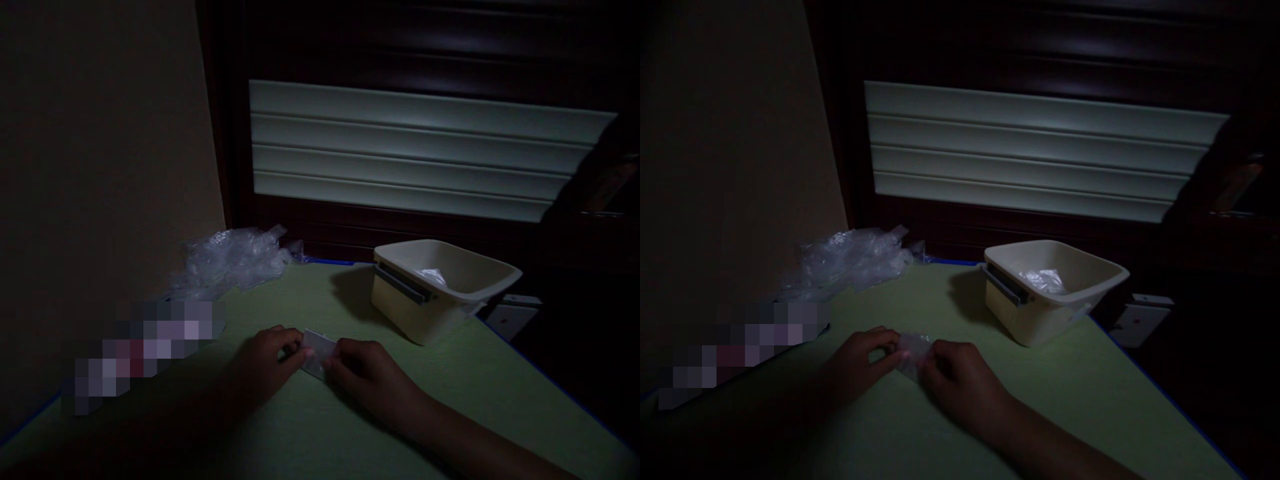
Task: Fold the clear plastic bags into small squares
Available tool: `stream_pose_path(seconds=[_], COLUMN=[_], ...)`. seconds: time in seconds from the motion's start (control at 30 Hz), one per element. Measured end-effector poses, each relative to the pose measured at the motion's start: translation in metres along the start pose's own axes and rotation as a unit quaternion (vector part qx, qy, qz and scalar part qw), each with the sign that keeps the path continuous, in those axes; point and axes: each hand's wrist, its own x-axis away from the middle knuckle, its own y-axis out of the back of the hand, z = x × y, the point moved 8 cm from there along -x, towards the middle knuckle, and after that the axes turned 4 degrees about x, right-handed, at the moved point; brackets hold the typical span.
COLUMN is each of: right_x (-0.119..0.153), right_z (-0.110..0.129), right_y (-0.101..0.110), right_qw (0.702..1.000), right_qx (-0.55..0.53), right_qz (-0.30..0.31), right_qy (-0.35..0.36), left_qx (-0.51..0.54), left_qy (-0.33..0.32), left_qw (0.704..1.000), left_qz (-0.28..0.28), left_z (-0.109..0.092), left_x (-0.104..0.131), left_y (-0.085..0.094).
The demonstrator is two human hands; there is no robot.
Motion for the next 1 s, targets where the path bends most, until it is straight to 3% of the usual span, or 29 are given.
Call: stream_pose_path(seconds=[0.23, 0.5, 0.7, 1.0], right_x=[0.003, 0.006, 0.006, 0.008], right_z=[0.005, 0.010, 0.009, 0.016], right_y=[0.009, 0.008, 0.009, -0.001], right_qw=[0.999, 0.995, 0.994, 0.987], right_qx=[0.000, 0.084, 0.081, 0.116], right_qz=[-0.029, -0.031, -0.045, 0.017], right_qy=[0.015, 0.047, 0.060, 0.109], left_qx=[-0.027, -0.164, -0.185, -0.208], left_qy=[0.008, -0.061, -0.129, -0.178], left_qw=[1.000, 0.984, 0.973, 0.961], left_qz=[0.002, -0.024, 0.040, 0.030], left_z=[0.002, -0.009, -0.021, -0.026], left_x=[0.001, 0.007, 0.008, 0.012], left_y=[0.000, 0.004, -0.007, -0.010])
